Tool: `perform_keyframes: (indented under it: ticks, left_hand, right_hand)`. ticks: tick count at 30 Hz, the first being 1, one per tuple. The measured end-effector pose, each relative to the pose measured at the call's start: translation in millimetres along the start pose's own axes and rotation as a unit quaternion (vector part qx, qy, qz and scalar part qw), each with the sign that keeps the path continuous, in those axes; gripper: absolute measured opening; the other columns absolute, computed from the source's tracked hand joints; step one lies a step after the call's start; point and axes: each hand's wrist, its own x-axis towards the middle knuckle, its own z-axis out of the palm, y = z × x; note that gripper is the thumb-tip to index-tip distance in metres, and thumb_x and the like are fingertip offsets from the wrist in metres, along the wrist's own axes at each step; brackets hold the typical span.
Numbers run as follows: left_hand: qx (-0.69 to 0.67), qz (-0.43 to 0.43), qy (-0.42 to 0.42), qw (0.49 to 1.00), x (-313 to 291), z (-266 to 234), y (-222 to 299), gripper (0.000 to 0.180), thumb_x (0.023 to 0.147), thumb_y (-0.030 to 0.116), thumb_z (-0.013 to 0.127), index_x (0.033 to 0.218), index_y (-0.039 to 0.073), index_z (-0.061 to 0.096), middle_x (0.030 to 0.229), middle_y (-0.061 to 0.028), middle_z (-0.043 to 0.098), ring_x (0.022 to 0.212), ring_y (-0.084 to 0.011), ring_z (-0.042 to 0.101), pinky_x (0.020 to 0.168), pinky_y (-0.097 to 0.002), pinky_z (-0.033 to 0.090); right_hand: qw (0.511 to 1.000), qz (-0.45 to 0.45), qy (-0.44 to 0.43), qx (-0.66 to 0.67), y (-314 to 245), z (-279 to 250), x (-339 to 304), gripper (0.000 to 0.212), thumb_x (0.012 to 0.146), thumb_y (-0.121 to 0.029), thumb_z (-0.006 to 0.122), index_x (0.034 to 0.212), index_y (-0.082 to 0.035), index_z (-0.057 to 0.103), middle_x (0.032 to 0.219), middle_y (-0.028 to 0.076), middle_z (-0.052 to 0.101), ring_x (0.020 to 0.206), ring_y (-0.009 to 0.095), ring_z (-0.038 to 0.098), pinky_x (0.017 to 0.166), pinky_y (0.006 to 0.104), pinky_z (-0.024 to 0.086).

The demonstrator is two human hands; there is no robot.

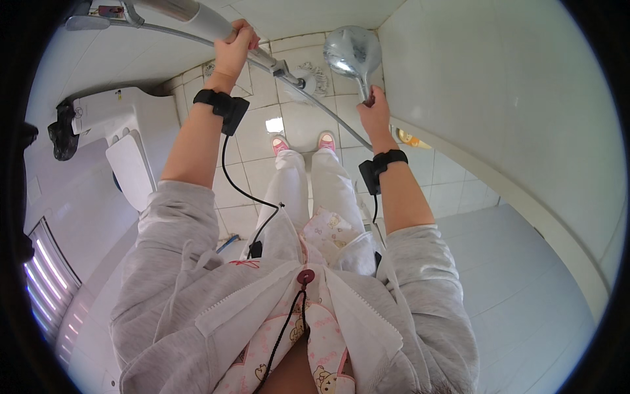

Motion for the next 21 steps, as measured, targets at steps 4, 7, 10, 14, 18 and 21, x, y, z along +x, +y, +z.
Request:
perform_keyframes:
  ticks: [4,7,10,14,18,21]
  left_hand:
    - [0.061,0.004,-0.041,0.997,-17.6,-9.6,-19.6,0.016,0.08,0.004,0.046,0.064,0.0,0.046,0.056,-0.0036,0.047,0.055,-0.0118,0.046,0.055,-0.0245,0.039]
    - [0.078,-0.003,-0.05,0.996,-31.8,-11.0,-38.8,0.014,0.08,0.003,0.045,0.067,0.0,0.046,0.058,-0.0034,0.048,0.056,-0.011,0.046,0.055,-0.0242,0.039]
    - [0.043,-0.03,-0.029,0.998,-41.5,-13.1,-53.8,0.014,0.08,0.002,0.044,0.066,0.001,0.045,0.058,-0.0033,0.047,0.056,-0.0112,0.045,0.054,-0.0241,0.038]
    - [0.025,-0.03,0.027,0.999,-52.5,-19.8,-63.9,0.015,0.08,0.005,0.044,0.065,0.002,0.045,0.058,-0.0033,0.047,0.056,-0.0111,0.044,0.053,-0.0239,0.036]
    - [0.081,-0.018,0.03,0.996,-65.7,-15.9,-71.1,0.016,0.08,0.007,0.046,0.065,0.003,0.045,0.058,-0.0025,0.047,0.056,-0.01,0.044,0.054,-0.0235,0.035]
    - [0.106,-0.026,0.022,0.994,-70.5,-8.7,-72.5,0.015,0.08,0.008,0.049,0.066,0.004,0.046,0.059,-0.0013,0.048,0.058,-0.0088,0.043,0.055,-0.023,0.035]
  right_hand:
    - [1.0,0.014,-0.005,0.001,-1.5,-1.4,-1.2,0.044,0.065,-0.004,0.062,0.108,-0.004,0.051,0.075,0.004,0.052,0.067,0.015,0.051,0.063,0.0276,0.043]
    - [1.0,0.018,0.0,0.002,-0.6,-0.3,-1.0,0.044,0.065,-0.004,0.062,0.108,-0.004,0.051,0.074,0.004,0.052,0.066,0.014,0.051,0.062,0.0273,0.043]
    - [1.0,0.02,-0.013,0.017,-2.0,0.7,-0.4,0.045,0.065,-0.003,0.063,0.109,-0.004,0.052,0.074,0.003,0.052,0.066,0.013,0.05,0.062,0.0267,0.043]
    - [1.0,0.011,-0.005,0.017,-8.9,1.2,-2.5,0.045,0.065,-0.002,0.062,0.108,-0.004,0.052,0.073,0.003,0.051,0.065,0.013,0.05,0.061,0.0263,0.042]
    - [1.0,0.011,-0.015,0.005,-17.2,-0.2,-3.3,0.043,0.065,-0.002,0.062,0.106,-0.003,0.051,0.072,0.003,0.051,0.064,0.013,0.049,0.06,0.0264,0.042]
    - [1.0,0.009,-0.018,0.008,-21.4,0.9,-5.1,0.041,0.065,-0.001,0.061,0.105,-0.003,0.052,0.071,0.002,0.051,0.063,0.012,0.049,0.059,0.0262,0.042]
